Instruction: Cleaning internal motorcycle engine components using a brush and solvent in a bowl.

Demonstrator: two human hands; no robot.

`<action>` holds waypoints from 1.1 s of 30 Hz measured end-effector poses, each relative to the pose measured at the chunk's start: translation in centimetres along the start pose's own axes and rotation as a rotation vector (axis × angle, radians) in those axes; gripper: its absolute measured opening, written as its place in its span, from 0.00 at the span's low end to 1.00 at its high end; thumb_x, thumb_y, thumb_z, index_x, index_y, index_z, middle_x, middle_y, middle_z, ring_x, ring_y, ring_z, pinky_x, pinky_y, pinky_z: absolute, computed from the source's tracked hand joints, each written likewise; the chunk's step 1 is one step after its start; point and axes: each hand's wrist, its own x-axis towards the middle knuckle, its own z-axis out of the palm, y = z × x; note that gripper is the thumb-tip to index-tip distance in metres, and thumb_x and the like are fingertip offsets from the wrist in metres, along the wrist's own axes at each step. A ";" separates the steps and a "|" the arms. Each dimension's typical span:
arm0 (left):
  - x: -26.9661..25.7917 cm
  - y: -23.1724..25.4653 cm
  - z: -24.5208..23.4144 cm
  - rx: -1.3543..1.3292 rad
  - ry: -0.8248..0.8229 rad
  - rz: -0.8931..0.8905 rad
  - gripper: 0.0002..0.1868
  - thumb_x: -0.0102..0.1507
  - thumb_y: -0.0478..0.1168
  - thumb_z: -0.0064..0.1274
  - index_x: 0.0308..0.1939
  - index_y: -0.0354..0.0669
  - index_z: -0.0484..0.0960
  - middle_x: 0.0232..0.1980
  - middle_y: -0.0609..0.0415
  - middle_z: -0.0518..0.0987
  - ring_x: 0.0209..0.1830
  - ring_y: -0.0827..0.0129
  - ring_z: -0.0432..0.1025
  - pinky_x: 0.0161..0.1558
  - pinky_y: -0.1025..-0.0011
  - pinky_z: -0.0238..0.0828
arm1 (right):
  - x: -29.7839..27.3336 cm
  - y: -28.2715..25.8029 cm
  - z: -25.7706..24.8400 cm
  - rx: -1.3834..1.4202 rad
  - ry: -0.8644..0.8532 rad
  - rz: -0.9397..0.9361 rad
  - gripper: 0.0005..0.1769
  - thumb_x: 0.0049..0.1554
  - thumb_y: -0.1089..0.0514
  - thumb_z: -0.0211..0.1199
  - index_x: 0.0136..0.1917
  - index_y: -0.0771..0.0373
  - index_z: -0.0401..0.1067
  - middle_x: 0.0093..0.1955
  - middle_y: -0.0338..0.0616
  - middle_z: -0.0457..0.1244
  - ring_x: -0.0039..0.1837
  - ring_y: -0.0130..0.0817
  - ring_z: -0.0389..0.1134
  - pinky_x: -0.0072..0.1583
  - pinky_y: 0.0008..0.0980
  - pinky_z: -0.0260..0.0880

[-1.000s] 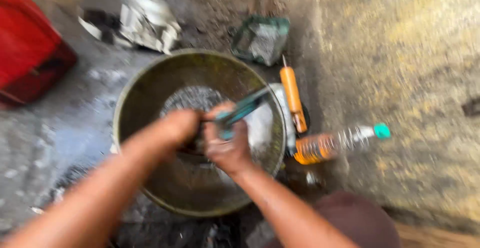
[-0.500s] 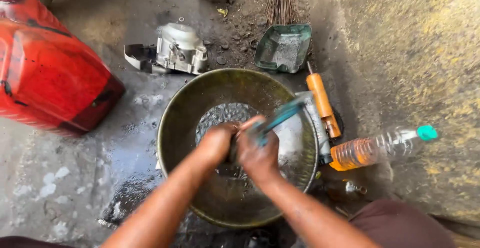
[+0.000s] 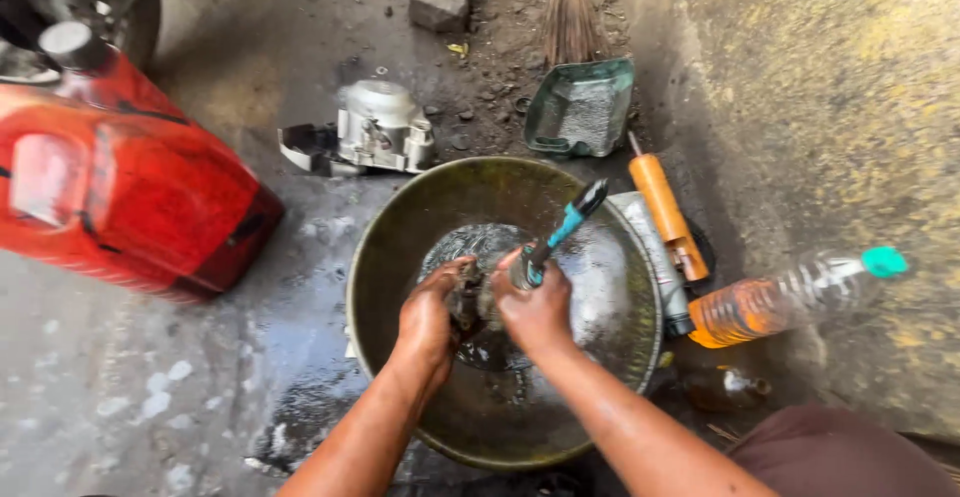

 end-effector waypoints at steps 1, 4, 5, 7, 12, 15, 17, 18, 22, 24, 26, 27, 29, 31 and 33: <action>0.2 0.0 -0.4 -0.105 0.023 -0.047 0.20 0.69 0.41 0.39 0.59 0.43 0.82 0.46 0.50 0.79 0.41 0.64 0.71 0.42 0.65 0.71 | 0.0 -0.4 -0.2 -0.174 -0.037 -0.059 0.07 0.52 0.62 0.67 0.45 0.61 0.73 0.42 0.42 0.69 0.45 0.32 0.71 0.49 0.37 0.72; 0.4 0.4 -2.0 -0.242 0.046 -0.149 0.21 0.68 0.40 0.36 0.57 0.43 0.82 0.49 0.49 0.82 0.44 0.62 0.76 0.43 0.63 0.76 | 0.8 0.2 -1.3 -0.428 -0.071 -0.095 0.11 0.50 0.56 0.71 0.46 0.59 0.74 0.44 0.42 0.71 0.48 0.34 0.73 0.52 0.38 0.74; 0.7 0.6 -2.1 -0.279 0.034 -0.205 0.21 0.67 0.40 0.35 0.57 0.44 0.82 0.49 0.47 0.82 0.44 0.60 0.76 0.43 0.61 0.77 | 1.4 0.5 -2.1 -0.517 -0.060 -0.078 0.12 0.50 0.55 0.73 0.46 0.59 0.76 0.45 0.43 0.72 0.49 0.35 0.74 0.53 0.38 0.74; 0.6 1.2 -1.8 -0.309 0.028 -0.221 0.21 0.67 0.41 0.36 0.57 0.44 0.81 0.51 0.45 0.82 0.46 0.58 0.77 0.45 0.61 0.77 | 2.5 3.2 -4.1 -0.657 -0.074 -0.128 0.13 0.50 0.54 0.73 0.48 0.59 0.77 0.46 0.46 0.72 0.49 0.37 0.74 0.53 0.39 0.74; 1.3 1.8 -1.0 -0.280 0.062 -0.212 0.18 0.67 0.42 0.42 0.58 0.44 0.79 0.54 0.47 0.80 0.51 0.58 0.76 0.50 0.61 0.76 | 3.2 3.5 -4.7 -1.017 -0.183 -0.112 0.19 0.48 0.56 0.74 0.54 0.57 0.80 0.48 0.53 0.72 0.50 0.43 0.73 0.55 0.39 0.72; 1.3 1.3 -1.6 -0.151 0.130 -0.206 0.18 0.66 0.42 0.43 0.58 0.47 0.79 0.56 0.53 0.80 0.52 0.63 0.74 0.49 0.63 0.71 | 1.3 -0.1 -1.3 -0.836 -0.257 -0.008 0.17 0.45 0.57 0.73 0.51 0.54 0.81 0.45 0.50 0.74 0.48 0.41 0.75 0.54 0.38 0.72; 1.6 0.2 -0.8 -0.097 0.076 -0.173 0.18 0.67 0.42 0.44 0.58 0.45 0.81 0.55 0.55 0.82 0.52 0.68 0.73 0.50 0.69 0.69 | -0.5 -2.4 0.4 -0.630 -0.187 -0.041 0.10 0.49 0.55 0.71 0.46 0.56 0.80 0.42 0.48 0.74 0.43 0.38 0.77 0.49 0.38 0.74; 1.8 -0.8 -0.6 -0.103 0.071 -0.176 0.18 0.67 0.42 0.44 0.58 0.45 0.81 0.55 0.55 0.82 0.52 0.68 0.73 0.50 0.69 0.69 | -0.5 -2.0 0.0 -0.638 -0.183 -0.041 0.10 0.49 0.55 0.71 0.46 0.56 0.80 0.42 0.48 0.74 0.43 0.38 0.77 0.49 0.38 0.74; 1.6 -0.5 -0.5 -0.159 0.056 -0.152 0.18 0.67 0.40 0.42 0.55 0.42 0.83 0.50 0.52 0.83 0.47 0.65 0.73 0.48 0.69 0.68 | -0.2 -0.9 0.4 -0.554 -0.115 -0.195 0.10 0.46 0.60 0.69 0.44 0.60 0.81 0.41 0.48 0.74 0.43 0.35 0.75 0.48 0.37 0.74; 0.6 -1.2 0.3 -0.187 0.074 -0.164 0.17 0.67 0.39 0.41 0.54 0.42 0.83 0.49 0.51 0.83 0.46 0.64 0.72 0.47 0.68 0.69 | -0.7 -1.1 -0.5 -0.517 -0.136 -0.226 0.11 0.44 0.62 0.67 0.44 0.60 0.81 0.41 0.47 0.74 0.44 0.34 0.75 0.48 0.36 0.74; 1.1 -1.0 0.4 -0.164 0.049 -0.093 0.17 0.66 0.38 0.41 0.52 0.42 0.84 0.50 0.52 0.83 0.47 0.67 0.74 0.50 0.71 0.69 | 0.0 -3.0 0.1 -0.491 -0.141 -0.112 0.09 0.50 0.58 0.65 0.45 0.59 0.79 0.40 0.47 0.74 0.43 0.36 0.77 0.48 0.36 0.76; 0.8 -1.1 0.3 -0.162 0.053 -0.101 0.17 0.66 0.38 0.41 0.52 0.42 0.84 0.50 0.52 0.83 0.47 0.67 0.74 0.50 0.71 0.69 | -0.6 -2.4 0.2 -0.491 -0.141 -0.104 0.09 0.50 0.58 0.65 0.45 0.59 0.79 0.40 0.47 0.74 0.43 0.36 0.77 0.48 0.36 0.76; 0.5 -1.3 0.5 -0.208 0.034 -0.074 0.16 0.66 0.37 0.43 0.49 0.39 0.85 0.49 0.50 0.84 0.48 0.65 0.75 0.53 0.71 0.70 | -1.3 -1.2 0.3 -0.507 -0.113 -0.263 0.09 0.51 0.58 0.65 0.45 0.61 0.79 0.41 0.48 0.74 0.44 0.37 0.77 0.49 0.36 0.75; 1.0 -1.9 0.8 -0.239 0.025 -0.053 0.15 0.65 0.37 0.44 0.49 0.38 0.85 0.49 0.49 0.84 0.49 0.64 0.75 0.53 0.69 0.70 | -0.5 -2.0 -0.1 -0.516 -0.097 -0.326 0.08 0.51 0.59 0.65 0.44 0.62 0.79 0.40 0.48 0.74 0.44 0.36 0.77 0.48 0.36 0.75; 0.6 -1.2 0.9 -0.257 0.020 -0.039 0.15 0.65 0.37 0.44 0.49 0.37 0.85 0.49 0.48 0.84 0.49 0.62 0.75 0.54 0.68 0.70 | -0.6 -1.9 0.2 -0.515 -0.077 -0.378 0.06 0.52 0.59 0.65 0.42 0.63 0.79 0.40 0.48 0.74 0.44 0.36 0.77 0.48 0.35 0.74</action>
